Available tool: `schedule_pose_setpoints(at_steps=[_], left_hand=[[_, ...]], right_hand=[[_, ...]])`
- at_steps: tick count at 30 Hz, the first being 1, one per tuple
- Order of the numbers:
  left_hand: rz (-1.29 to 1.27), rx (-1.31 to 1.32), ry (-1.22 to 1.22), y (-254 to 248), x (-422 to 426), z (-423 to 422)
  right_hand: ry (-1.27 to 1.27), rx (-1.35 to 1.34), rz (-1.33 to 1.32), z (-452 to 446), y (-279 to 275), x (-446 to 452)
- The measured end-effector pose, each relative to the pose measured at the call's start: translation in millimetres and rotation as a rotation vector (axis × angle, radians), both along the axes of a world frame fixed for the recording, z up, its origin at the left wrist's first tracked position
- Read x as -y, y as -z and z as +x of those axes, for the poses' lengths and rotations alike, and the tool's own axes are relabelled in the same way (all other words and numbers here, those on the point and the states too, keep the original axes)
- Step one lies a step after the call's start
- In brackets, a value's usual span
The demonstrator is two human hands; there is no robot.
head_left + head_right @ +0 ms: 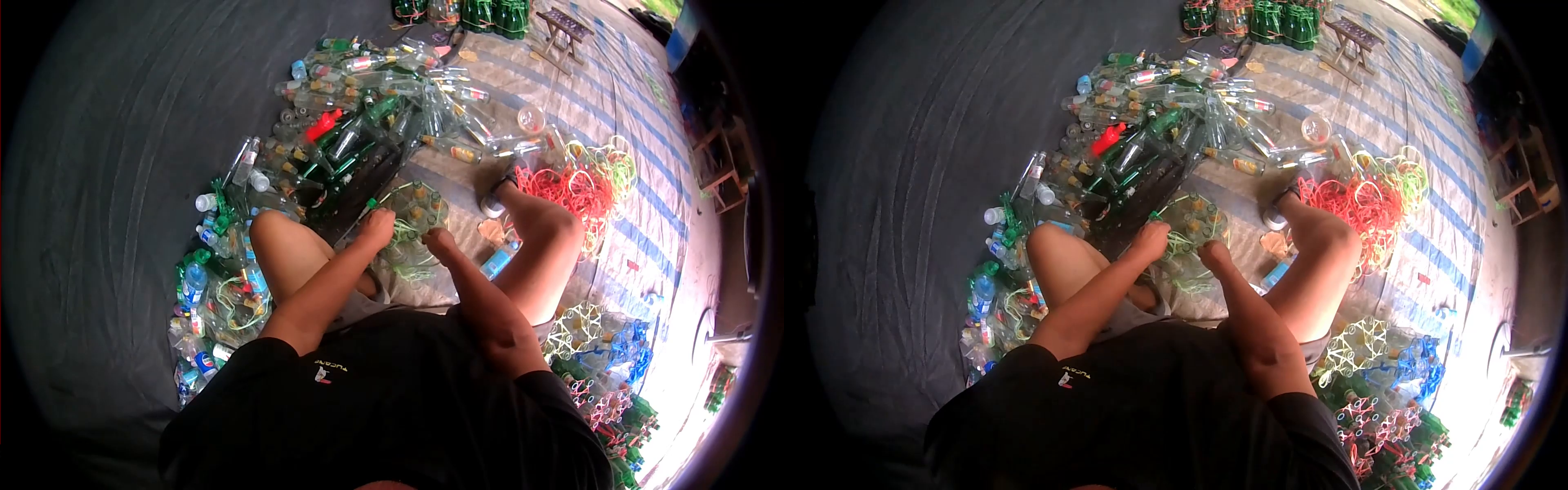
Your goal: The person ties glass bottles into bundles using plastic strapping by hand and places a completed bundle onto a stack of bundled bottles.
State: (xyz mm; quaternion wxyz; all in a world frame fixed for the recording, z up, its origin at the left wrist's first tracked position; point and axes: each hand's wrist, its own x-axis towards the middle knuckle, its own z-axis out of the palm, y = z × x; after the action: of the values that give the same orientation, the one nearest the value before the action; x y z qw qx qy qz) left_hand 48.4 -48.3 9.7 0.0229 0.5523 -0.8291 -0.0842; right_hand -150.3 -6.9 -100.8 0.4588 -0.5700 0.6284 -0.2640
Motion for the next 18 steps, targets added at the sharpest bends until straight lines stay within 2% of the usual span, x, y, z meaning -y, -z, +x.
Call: schedule_pose_setpoints(at_steps=[6, 8, 12, 14, 18], left_hand=[[-0.033, -0.084, 0.101, 7, 10, 11], [0.136, -0.229, 0.043, 9, 16, 15], [0.211, -0.21, 0.03, 18, 31, 15], [0.395, -0.195, -0.093, 16, 34, 10], [0.38, -0.211, -0.071, 31, 41, 11]], right_hand=[[0.013, 0.005, 0.05, 4, -11, -1], [0.063, 0.053, 0.073, 5, -13, -1], [0.077, 0.019, 0.043, 5, -22, -2], [0.167, 0.012, 0.15, 4, -23, -5], [0.114, -0.101, 0.107, 3, -6, -4]])
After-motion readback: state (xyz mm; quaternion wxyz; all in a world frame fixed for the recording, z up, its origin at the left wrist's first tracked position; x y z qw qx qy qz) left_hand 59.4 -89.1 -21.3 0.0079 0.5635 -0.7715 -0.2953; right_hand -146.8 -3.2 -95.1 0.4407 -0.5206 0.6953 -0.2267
